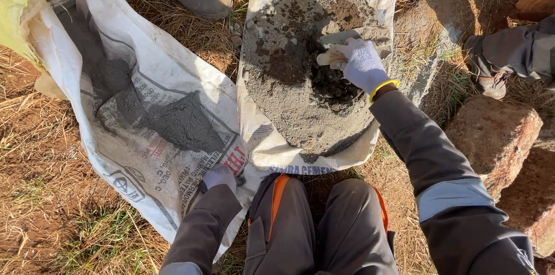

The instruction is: The person kneels on the ground and uses a trowel to mix dry cement powder on a sack. Another person pours water from a bucket into the mixture while the person continues to fold and blend the material into a wet paste.

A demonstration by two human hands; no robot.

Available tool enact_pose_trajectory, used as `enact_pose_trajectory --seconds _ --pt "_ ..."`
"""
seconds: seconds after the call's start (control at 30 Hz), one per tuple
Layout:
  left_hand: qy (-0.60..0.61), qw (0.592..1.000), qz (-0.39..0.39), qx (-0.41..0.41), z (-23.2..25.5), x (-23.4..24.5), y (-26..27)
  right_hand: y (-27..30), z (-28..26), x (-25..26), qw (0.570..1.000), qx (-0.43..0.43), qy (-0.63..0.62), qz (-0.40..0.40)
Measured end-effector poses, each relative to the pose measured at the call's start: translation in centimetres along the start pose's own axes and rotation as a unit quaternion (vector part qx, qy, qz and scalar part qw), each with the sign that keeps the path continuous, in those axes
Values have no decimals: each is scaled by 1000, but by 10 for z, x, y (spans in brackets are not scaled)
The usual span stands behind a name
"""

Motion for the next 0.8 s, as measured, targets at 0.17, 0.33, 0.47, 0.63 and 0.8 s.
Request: enact_pose_trajectory --seconds 0.17,0.33,0.47,0.63,0.8 --pt "-12 999 31 -5 -10 -9 -10 -1 -8 17 998 -55 10 -16" --pt "-2 1000 27 2 -16 -2 -24 -50 -7 -45 995 -12 -95 -13" --pt "-18 999 28 -19 -13 -9 -19 -89 24 -11 935 -95 -340 34" --pt "-13 999 -28 15 -2 9 2 -122 70 34 978 -43 -155 132" --pt "-16 999 26 -17 -5 14 -1 -153 95 -74 798 -116 -586 -85"
Point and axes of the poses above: each hand's wrist, its own y-axis away from the middle knuckle, its own x-axis out of the back of the hand, z = x × y, the point moved 9 cm from there along -y, towards the middle knuckle, and after that the axes turned 8 degrees about -x, right-handed, at the moved point
